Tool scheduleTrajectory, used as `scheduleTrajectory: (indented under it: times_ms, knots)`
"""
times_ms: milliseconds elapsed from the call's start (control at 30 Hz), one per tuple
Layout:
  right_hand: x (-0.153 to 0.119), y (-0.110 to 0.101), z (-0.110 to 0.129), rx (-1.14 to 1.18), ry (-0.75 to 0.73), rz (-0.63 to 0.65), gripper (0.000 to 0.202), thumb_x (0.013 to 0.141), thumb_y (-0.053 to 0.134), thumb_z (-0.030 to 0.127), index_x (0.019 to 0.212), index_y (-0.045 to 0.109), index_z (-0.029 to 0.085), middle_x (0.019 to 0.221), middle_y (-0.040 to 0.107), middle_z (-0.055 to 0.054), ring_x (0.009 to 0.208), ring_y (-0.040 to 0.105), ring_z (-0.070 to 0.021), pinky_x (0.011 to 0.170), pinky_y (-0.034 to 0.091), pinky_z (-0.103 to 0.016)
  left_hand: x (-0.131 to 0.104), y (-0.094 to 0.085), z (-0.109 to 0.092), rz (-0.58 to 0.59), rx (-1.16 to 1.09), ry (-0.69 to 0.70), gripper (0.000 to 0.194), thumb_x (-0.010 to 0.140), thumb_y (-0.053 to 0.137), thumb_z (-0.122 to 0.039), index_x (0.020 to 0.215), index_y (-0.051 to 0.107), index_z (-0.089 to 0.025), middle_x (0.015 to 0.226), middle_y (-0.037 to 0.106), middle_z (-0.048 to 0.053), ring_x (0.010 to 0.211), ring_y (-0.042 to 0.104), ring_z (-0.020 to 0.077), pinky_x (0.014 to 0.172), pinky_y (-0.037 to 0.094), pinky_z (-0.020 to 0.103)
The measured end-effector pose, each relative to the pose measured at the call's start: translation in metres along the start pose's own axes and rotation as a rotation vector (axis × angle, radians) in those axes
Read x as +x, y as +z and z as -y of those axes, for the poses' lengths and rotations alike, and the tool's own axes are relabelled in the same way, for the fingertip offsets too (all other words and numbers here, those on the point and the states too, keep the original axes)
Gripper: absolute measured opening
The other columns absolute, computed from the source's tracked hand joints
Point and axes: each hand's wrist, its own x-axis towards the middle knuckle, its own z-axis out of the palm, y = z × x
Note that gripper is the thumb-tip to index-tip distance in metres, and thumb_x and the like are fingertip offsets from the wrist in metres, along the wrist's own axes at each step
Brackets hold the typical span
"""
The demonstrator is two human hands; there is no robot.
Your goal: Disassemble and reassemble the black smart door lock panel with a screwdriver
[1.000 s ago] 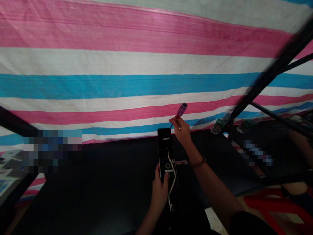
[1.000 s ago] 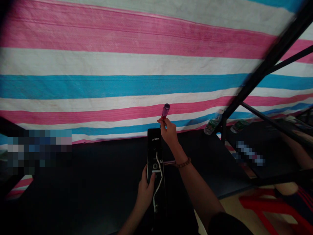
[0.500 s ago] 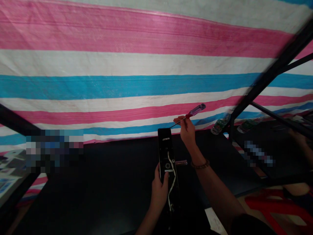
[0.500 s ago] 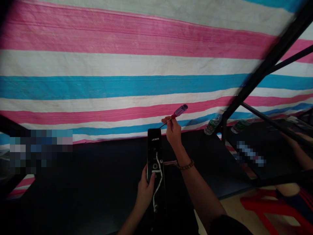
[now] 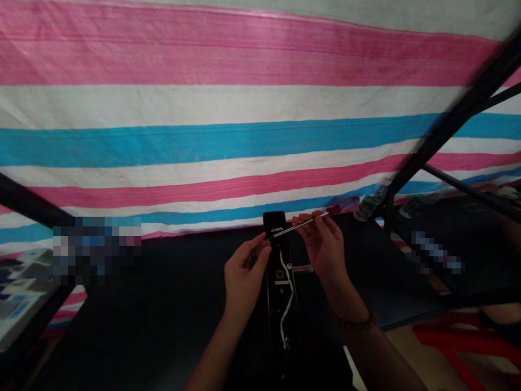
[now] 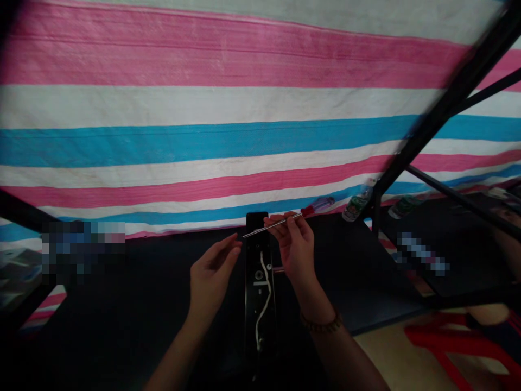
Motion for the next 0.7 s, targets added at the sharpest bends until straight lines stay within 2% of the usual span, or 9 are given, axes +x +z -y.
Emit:
scheduleTrajectory:
  times_ms: [167,333,700]
  knots:
    - [-0.015,0.002,0.001,0.011,0.030,-0.015,0.013,0.092,0.069,0.036,0.095,0.064,0.024,0.092,0.080,-0.003,0.091,0.079,-0.0237,0.091,0.063,-0.046,-0.007,0.005,-0.012,-0.041,-0.005,0.032,0.022,0.081,0.076,-0.035,0.095,0.081,-0.018,0.091,0.080,0.005,0.084,0.074,0.0195,0.081,0.061,0.031]
    - [-0.019,0.000,0.001,0.037,0.068,-0.044,0.016,0.089,0.072,0.038,0.095,0.066,0.025,0.090,0.080,-0.003,0.089,0.079,-0.0244,0.090,0.063,-0.047,-0.013,0.004,-0.016,-0.074,0.016,0.041,0.018,0.079,0.077,-0.033,0.091,0.081,-0.020,0.086,0.079,0.003,0.079,0.073,0.0178,0.076,0.061,0.029]
    - [-0.028,-0.002,-0.005,0.006,0.067,-0.041,0.013,0.091,0.069,0.037,0.095,0.065,0.026,0.092,0.080,-0.002,0.090,0.078,-0.0236,0.089,0.063,-0.046,-0.015,-0.003,-0.005,-0.101,0.042,0.087,0.012,0.080,0.078,-0.031,0.085,0.081,-0.020,0.086,0.077,0.004,0.079,0.072,0.0169,0.072,0.059,0.027]
